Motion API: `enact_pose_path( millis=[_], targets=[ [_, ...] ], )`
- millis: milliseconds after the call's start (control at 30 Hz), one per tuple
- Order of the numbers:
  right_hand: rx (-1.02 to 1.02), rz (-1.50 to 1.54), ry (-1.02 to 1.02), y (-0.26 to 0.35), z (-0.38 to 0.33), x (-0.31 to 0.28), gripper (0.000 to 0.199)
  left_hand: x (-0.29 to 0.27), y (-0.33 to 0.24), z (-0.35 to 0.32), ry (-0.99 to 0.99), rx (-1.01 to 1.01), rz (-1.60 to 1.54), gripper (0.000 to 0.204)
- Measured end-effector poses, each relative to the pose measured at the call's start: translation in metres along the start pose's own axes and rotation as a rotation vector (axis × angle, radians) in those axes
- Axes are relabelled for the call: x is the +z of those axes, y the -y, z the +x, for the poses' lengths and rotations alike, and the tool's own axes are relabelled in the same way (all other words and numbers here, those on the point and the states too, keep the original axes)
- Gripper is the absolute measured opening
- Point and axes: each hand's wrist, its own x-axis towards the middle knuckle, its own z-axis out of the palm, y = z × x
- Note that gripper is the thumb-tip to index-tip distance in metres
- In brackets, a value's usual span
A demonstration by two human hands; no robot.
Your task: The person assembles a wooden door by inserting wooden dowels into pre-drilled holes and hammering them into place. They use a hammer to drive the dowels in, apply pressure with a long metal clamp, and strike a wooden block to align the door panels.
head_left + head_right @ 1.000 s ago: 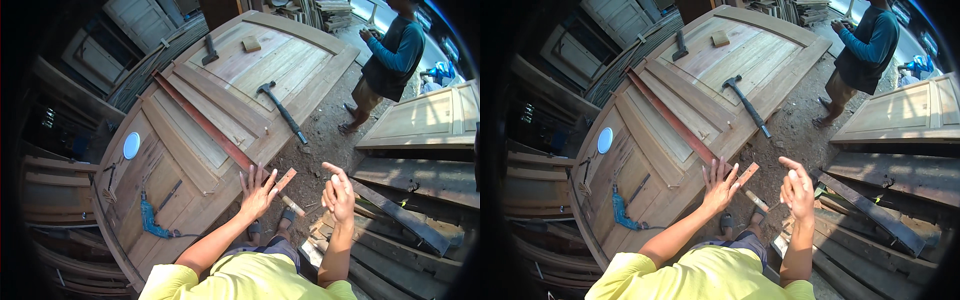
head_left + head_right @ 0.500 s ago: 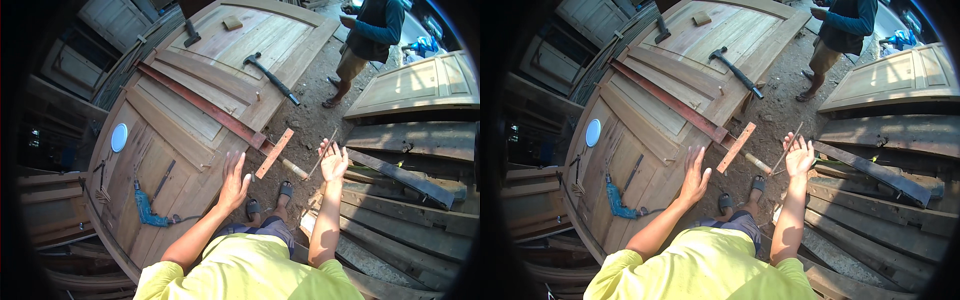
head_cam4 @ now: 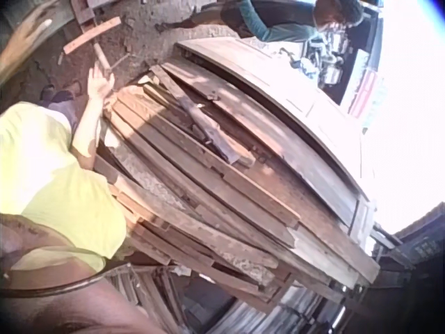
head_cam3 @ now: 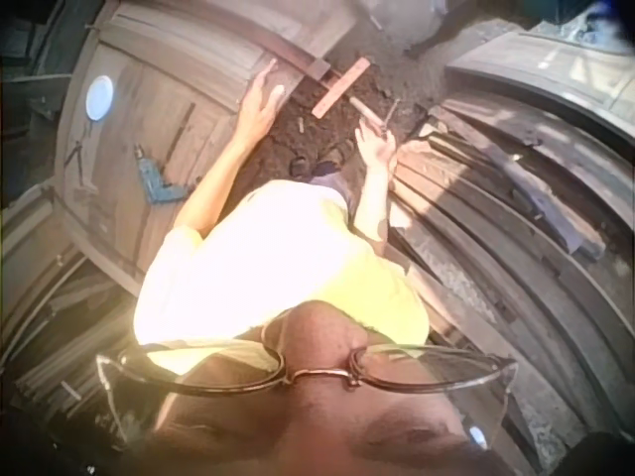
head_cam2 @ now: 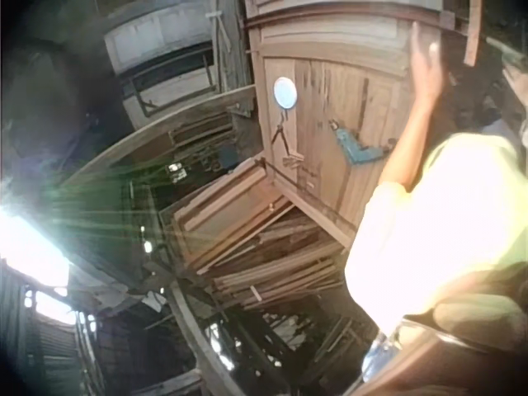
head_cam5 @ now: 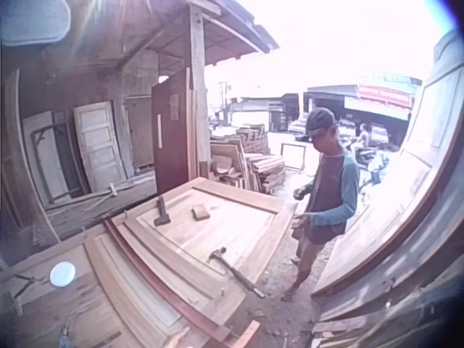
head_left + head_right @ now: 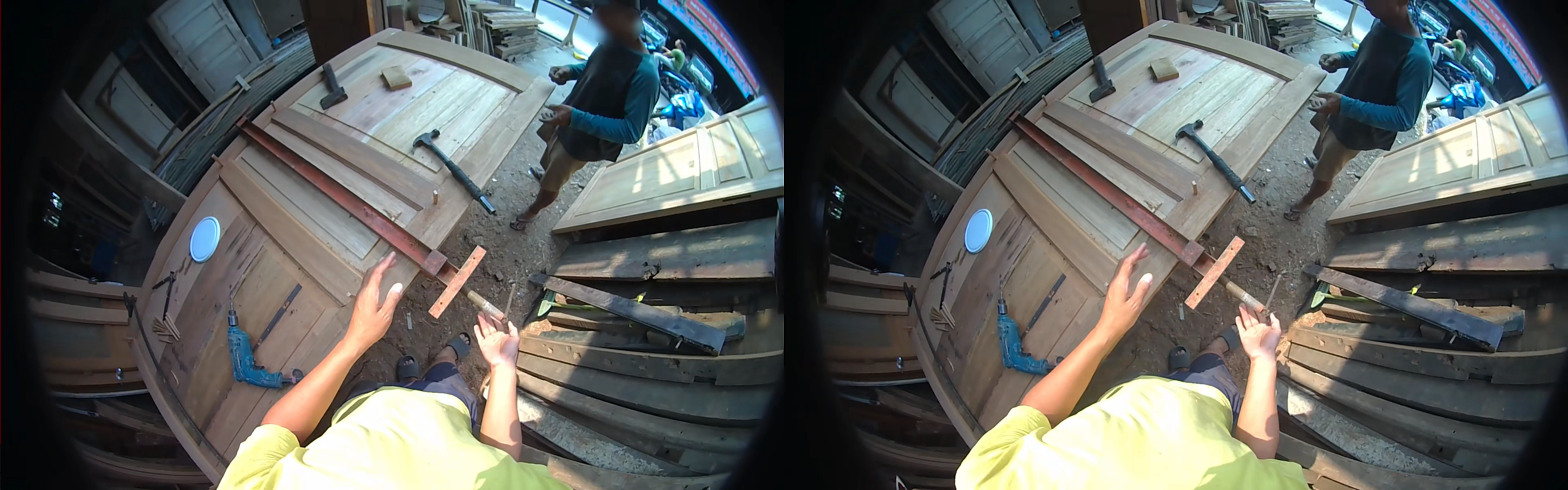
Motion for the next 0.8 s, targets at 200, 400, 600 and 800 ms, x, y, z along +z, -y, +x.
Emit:
enact_pose_path(
  millis=[200, 400, 600, 800],
  targets=[
    [-0.175, -0.499, -0.183, 0.056, 0.049, 0.032, 0.044, -0.006, 0.053, 0.080, -0.113, -0.431, -0.299, 0.066],
    [-0.612, -0.940, -0.240, 0.024, 0.027, 0.079, 0.043, -0.040, 0.129, 0.138, -0.340, -0.575, -0.286, 0.076],
    [-0.678, -0.956, -0.250, 0.017, -0.025, 0.111, 0.043, -0.042, 0.150, 0.189, -0.582, -0.718, -0.317, 0.084],
    [-0.786, -1.021, -0.267, 0.036, -0.066, 0.204, 0.041, -0.046, 0.156, 0.250, -0.561, -0.446, -1.351, 0.041]
  ],
)
